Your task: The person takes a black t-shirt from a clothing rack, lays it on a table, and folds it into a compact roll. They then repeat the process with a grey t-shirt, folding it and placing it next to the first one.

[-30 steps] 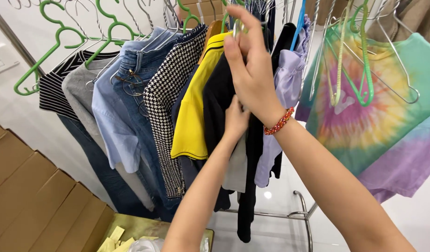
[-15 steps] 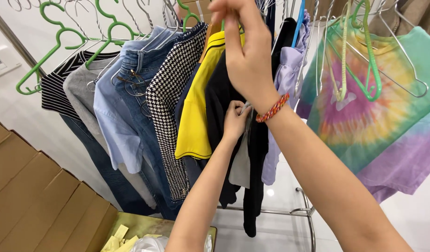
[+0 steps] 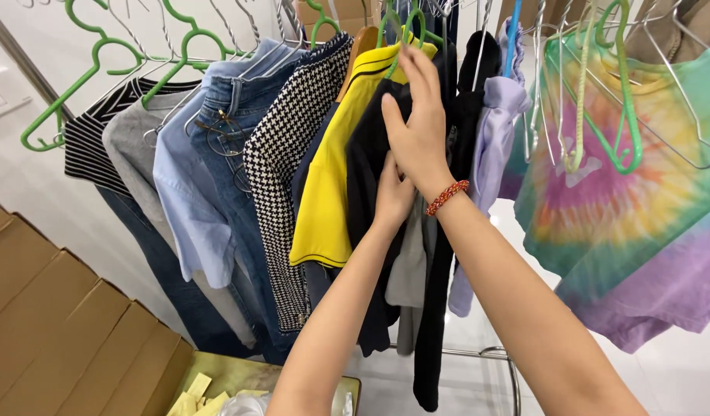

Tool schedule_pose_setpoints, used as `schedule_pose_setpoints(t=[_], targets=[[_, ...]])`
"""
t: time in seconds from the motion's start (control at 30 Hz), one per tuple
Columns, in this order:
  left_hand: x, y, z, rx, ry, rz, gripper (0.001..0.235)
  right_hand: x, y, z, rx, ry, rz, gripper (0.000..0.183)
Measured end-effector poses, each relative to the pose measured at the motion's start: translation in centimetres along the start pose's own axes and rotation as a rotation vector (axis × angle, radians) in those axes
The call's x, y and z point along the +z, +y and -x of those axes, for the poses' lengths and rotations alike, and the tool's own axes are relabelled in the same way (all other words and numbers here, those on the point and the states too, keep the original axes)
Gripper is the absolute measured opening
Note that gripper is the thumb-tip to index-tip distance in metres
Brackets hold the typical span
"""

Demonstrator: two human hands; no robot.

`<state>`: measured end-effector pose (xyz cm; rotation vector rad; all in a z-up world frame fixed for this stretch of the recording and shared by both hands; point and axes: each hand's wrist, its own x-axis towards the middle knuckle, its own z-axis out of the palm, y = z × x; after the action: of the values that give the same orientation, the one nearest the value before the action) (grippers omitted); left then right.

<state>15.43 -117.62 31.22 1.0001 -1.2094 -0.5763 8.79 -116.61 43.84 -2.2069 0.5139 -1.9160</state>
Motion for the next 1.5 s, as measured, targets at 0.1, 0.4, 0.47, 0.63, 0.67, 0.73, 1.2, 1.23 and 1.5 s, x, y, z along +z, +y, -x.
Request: schedule_pose_setpoints(t=[0.1, 0.4, 0.47, 0.63, 0.67, 0.73, 1.2, 1.23, 1.5], targets=[[0.2, -6.2, -0.9, 0.052, -0.021, 0.112, 0.012, -0.8, -2.5, -1.7, -0.028, 0.043, -0.063, 0.05], [-1.1, -0.1, 2.6, 0.088, -0.036, 0.116, 0.011, -0.8, 2.4, 3.3, 0.124, -0.035, -0.01, 0.048], [-1.1, 1.4, 3.3, 0.089, -0.029, 0.078, 0.011, -1.8, 3.1, 4.7, 0.212, -0.072, -0.041, 0.044], [-0.1, 2.5, 5.5, -0.124, -0.032, 0.149, 0.014, -6.0, 2.1, 9.5, 0.238, -0.126, -0.184, 0.04], [0.4, 3.6, 6.3, -0.136, -0.023, 0.216, 0.013, -7.2, 0.8, 10.5, 0.282, -0.12, -0.206, 0.037], [1.1, 4.1, 7.6, -0.149, -0.001, 0.282, 0.012, -9.3, -0.6, 13.0, 0.326, -0.124, -0.235, 0.036], [6.2, 5.1, 23.9, -0.081, 0.176, 0.24, 0.016, -21.4, -3.1, 25.7, 0.669, -0.233, -0.356, 0.012], [6.5, 5.4, 25.1, -0.09, 0.194, 0.234, 0.016, -22.4, -3.6, 25.8, 0.678, -0.251, -0.366, 0.012], [7.5, 8.1, 33.2, -0.143, 0.274, 0.078, 0.017, -26.4, -5.0, 26.5, 0.458, -0.485, -0.188, 0.009]])
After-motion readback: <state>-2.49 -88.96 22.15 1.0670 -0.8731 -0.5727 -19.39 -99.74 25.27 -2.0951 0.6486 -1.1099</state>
